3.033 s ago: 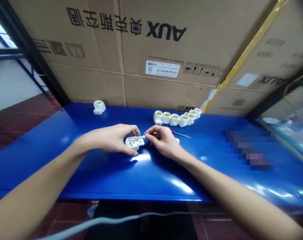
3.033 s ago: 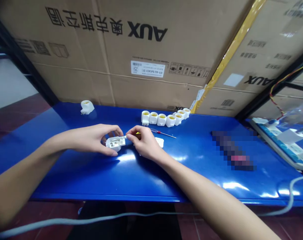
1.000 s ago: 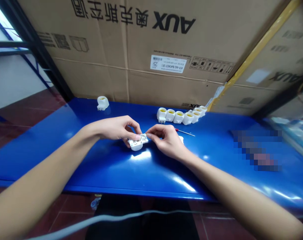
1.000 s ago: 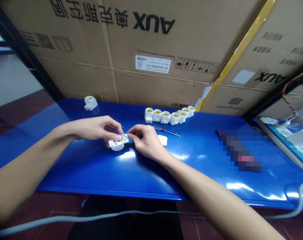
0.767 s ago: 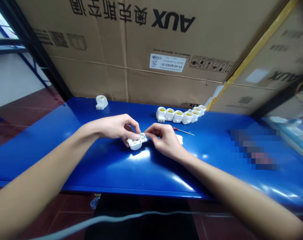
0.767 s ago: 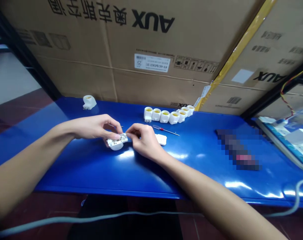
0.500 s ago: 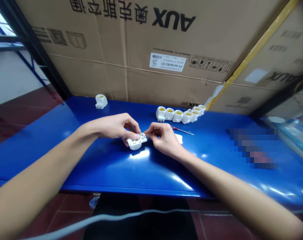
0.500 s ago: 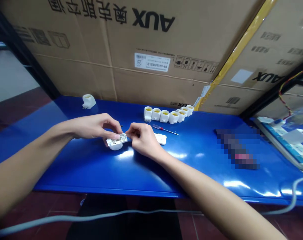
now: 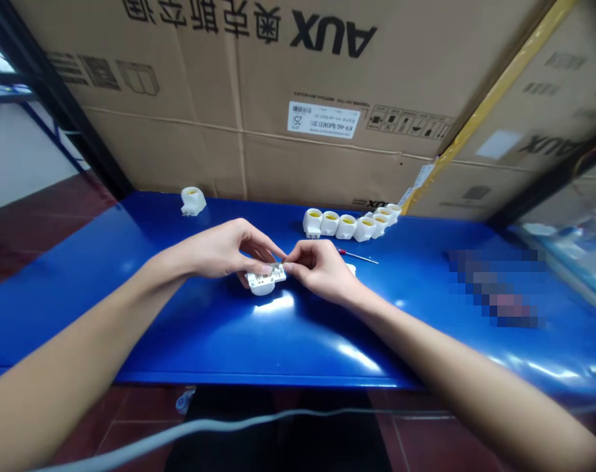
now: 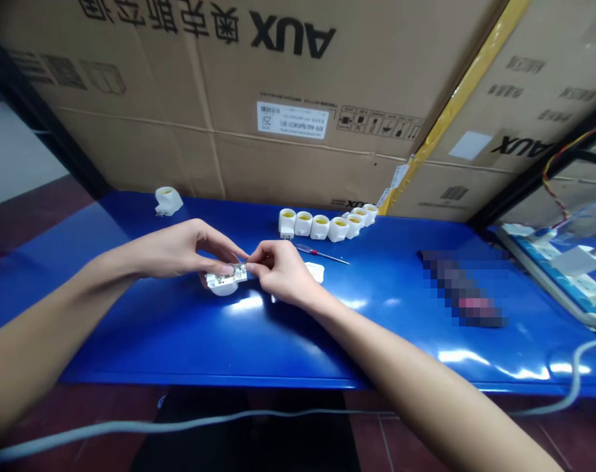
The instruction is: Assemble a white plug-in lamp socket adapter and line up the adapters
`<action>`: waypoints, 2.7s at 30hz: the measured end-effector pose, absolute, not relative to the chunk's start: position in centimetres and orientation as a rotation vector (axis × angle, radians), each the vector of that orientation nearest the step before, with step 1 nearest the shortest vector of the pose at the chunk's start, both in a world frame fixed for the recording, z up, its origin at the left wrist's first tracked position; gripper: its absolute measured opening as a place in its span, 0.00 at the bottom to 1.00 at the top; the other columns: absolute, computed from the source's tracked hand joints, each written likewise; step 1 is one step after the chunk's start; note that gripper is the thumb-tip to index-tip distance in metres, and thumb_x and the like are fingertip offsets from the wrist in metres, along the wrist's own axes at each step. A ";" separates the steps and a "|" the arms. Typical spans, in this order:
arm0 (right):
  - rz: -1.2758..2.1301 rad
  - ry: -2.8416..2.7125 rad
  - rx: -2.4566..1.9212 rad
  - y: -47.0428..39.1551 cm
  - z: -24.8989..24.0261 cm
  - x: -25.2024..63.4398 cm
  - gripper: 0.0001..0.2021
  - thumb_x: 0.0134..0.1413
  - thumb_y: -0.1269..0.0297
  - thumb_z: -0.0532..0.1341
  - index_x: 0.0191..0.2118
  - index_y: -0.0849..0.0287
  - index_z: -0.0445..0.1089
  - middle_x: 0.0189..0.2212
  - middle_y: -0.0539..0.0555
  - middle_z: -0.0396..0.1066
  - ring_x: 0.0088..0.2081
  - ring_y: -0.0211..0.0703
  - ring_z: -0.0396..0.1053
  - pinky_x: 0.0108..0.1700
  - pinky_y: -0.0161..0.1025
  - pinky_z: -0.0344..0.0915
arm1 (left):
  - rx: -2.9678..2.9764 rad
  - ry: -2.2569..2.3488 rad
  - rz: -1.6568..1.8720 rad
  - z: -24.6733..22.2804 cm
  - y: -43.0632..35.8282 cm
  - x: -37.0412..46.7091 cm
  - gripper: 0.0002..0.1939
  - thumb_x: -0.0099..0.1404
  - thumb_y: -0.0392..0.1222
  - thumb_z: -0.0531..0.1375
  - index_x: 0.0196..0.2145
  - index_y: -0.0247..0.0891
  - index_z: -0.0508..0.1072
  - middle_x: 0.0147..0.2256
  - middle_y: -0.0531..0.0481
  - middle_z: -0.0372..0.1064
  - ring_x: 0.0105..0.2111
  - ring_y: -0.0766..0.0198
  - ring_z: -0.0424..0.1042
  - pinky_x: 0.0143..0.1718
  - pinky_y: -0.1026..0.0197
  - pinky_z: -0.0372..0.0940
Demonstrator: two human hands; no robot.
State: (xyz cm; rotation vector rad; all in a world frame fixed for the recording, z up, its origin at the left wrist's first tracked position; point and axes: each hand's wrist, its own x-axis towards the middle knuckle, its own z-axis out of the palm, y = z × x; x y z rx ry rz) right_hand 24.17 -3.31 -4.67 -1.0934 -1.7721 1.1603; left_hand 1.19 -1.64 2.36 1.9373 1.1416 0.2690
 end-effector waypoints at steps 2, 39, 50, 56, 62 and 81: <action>1.242 -1.724 -1.112 -3.4 -4.3 24.3 0.04 0.54 0.69 0.70 0.31 0.59 0.75 0.27 0.52 0.77 0.29 0.41 0.71 0.31 0.37 0.65 | 1.942 1.129 0.276 2.3 -1.7 1.2 0.24 0.60 0.52 0.73 0.53 0.45 0.88 0.46 0.45 0.87 0.46 0.49 0.84 0.43 0.59 0.77; 0.867 -2.208 -0.977 -2.2 -1.7 28.4 0.04 0.64 0.72 0.66 0.38 0.57 0.78 0.28 0.50 0.73 0.30 0.41 0.66 0.33 0.39 0.59 | 1.819 1.158 0.251 2.3 -2.0 2.3 0.17 0.59 0.51 0.73 0.42 0.37 0.88 0.36 0.46 0.84 0.29 0.58 0.81 0.33 0.61 0.77; 1.449 -1.700 -0.924 -2.8 -2.9 26.9 0.14 0.58 0.53 0.73 0.39 0.58 0.76 0.24 0.48 0.74 0.25 0.38 0.67 0.27 0.36 0.61 | 1.665 1.162 0.293 2.0 -2.2 2.3 0.21 0.56 0.49 0.76 0.46 0.38 0.89 0.38 0.46 0.85 0.35 0.52 0.83 0.39 0.55 0.81; 1.314 -1.732 -0.953 -2.8 -3.6 26.4 0.16 0.56 0.51 0.74 0.36 0.59 0.75 0.25 0.48 0.71 0.26 0.36 0.62 0.28 0.36 0.58 | 1.671 1.117 0.305 1.2 -1.7 1.9 0.22 0.57 0.48 0.76 0.49 0.41 0.89 0.39 0.47 0.85 0.34 0.53 0.84 0.40 0.56 0.81; 1.123 -1.805 -0.939 -3.0 -4.7 25.7 0.12 0.64 0.55 0.67 0.36 0.58 0.72 0.30 0.49 0.69 0.30 0.38 0.62 0.34 0.38 0.60 | 1.667 1.119 0.308 1.2 -1.8 1.8 0.23 0.56 0.45 0.75 0.50 0.41 0.89 0.38 0.47 0.85 0.34 0.52 0.85 0.39 0.56 0.80; 0.740 -2.122 -0.926 -3.3 -4.6 26.4 0.05 0.67 0.67 0.60 0.38 0.56 0.73 0.35 0.52 0.76 0.34 0.44 0.68 0.39 0.41 0.64 | 1.698 1.140 0.318 1.4 -2.0 2.0 0.21 0.55 0.45 0.75 0.47 0.40 0.89 0.36 0.47 0.84 0.33 0.54 0.83 0.37 0.58 0.78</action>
